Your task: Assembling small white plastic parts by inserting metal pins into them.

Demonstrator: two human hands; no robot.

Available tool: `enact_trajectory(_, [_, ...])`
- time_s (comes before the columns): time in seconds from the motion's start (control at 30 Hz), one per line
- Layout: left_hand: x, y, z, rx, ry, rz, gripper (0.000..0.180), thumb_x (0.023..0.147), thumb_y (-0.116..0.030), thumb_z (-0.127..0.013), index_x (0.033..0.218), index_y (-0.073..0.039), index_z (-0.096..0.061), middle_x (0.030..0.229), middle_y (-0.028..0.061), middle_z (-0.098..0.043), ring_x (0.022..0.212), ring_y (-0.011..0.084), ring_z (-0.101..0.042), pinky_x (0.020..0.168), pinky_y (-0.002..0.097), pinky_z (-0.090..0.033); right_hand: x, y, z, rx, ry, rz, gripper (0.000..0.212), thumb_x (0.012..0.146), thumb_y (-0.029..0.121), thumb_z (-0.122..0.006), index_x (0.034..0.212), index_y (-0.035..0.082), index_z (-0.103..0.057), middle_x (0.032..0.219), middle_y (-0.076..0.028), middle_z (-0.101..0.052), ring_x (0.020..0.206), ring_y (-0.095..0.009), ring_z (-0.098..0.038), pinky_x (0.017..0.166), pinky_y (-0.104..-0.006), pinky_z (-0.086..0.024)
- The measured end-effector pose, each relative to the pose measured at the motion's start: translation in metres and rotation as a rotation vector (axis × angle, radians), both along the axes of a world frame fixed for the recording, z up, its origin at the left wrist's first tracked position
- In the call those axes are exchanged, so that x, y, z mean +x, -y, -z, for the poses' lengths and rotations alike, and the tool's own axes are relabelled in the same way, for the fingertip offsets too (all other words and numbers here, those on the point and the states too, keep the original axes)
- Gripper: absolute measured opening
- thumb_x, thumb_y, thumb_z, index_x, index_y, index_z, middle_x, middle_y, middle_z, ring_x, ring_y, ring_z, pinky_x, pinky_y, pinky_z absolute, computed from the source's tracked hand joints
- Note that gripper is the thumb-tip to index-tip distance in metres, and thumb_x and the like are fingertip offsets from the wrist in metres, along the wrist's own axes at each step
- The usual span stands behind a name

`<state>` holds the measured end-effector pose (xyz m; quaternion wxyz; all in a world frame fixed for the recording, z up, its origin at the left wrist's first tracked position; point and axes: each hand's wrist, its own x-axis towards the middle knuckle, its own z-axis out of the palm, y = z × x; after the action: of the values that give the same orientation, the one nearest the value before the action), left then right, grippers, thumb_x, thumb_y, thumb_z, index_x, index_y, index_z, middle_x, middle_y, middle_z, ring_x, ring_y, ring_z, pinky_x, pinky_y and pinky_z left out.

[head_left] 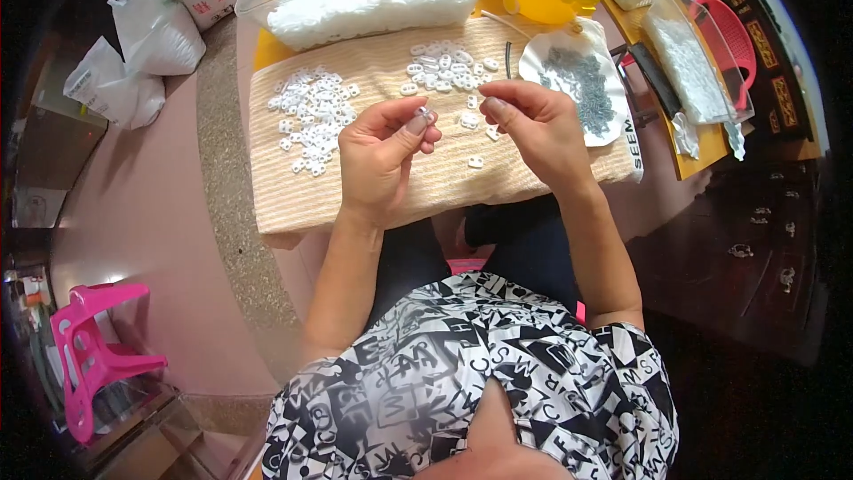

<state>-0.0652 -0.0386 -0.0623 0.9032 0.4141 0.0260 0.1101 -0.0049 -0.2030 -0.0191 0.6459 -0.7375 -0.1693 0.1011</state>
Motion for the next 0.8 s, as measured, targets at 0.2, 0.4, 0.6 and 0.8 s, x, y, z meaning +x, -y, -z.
enact_trajectory(0.2, [0.0, -0.007, -0.002, 0.109, 0.008, -0.031, 0.016, 0.077, 0.003, -0.058, 0.094, 0.004, -0.059, 0.077, 0.0108, -0.061, 0.066, 0.0146, -0.059, 0.057, 0.0229, -0.047, -0.001, -0.021, 0.001, -0.003, 0.215, -0.06, 0.016, 0.078, 0.008, -0.062, 0.09, -0.001, -0.062, 0.078, -0.007, -0.064, 0.07, -0.009, -0.057, 0.062, -0.0216, -0.045])
enact_trajectory(0.4, [-0.002, -0.052, -0.005, 0.007, -0.006, -0.221, 0.018, 0.079, 0.004, -0.054, 0.096, 0.004, -0.058, 0.08, 0.0118, -0.06, 0.064, 0.0144, -0.055, 0.057, 0.0219, -0.044, 0.04, -0.02, 0.01, -0.304, 0.542, 0.051, 0.012, 0.075, 0.009, -0.06, 0.084, 0.002, -0.063, 0.077, -0.015, -0.062, 0.069, -0.024, -0.06, 0.064, -0.0302, -0.047])
enact_trajectory(0.6, [-0.003, -0.052, -0.006, -0.028, -0.014, -0.174, 0.017, 0.079, 0.003, -0.055, 0.096, 0.004, -0.057, 0.08, 0.0127, -0.059, 0.064, 0.0154, -0.055, 0.058, 0.0233, -0.044, 0.058, -0.051, 0.034, -0.636, 0.707, -0.068, 0.013, 0.071, 0.007, -0.062, 0.083, 0.004, -0.064, 0.08, -0.015, -0.06, 0.076, -0.031, -0.056, 0.072, -0.0375, -0.044])
enact_trajectory(0.8, [-0.005, -0.055, -0.008, -0.027, -0.046, -0.231, 0.018, 0.078, 0.005, -0.054, 0.096, 0.005, -0.057, 0.08, 0.0131, -0.059, 0.063, 0.0154, -0.055, 0.057, 0.0231, -0.043, 0.083, -0.044, 0.035, -0.663, 0.757, 0.051, 0.012, 0.07, 0.005, -0.062, 0.082, 0.004, -0.064, 0.079, -0.013, -0.06, 0.075, -0.029, -0.057, 0.069, -0.0353, -0.045])
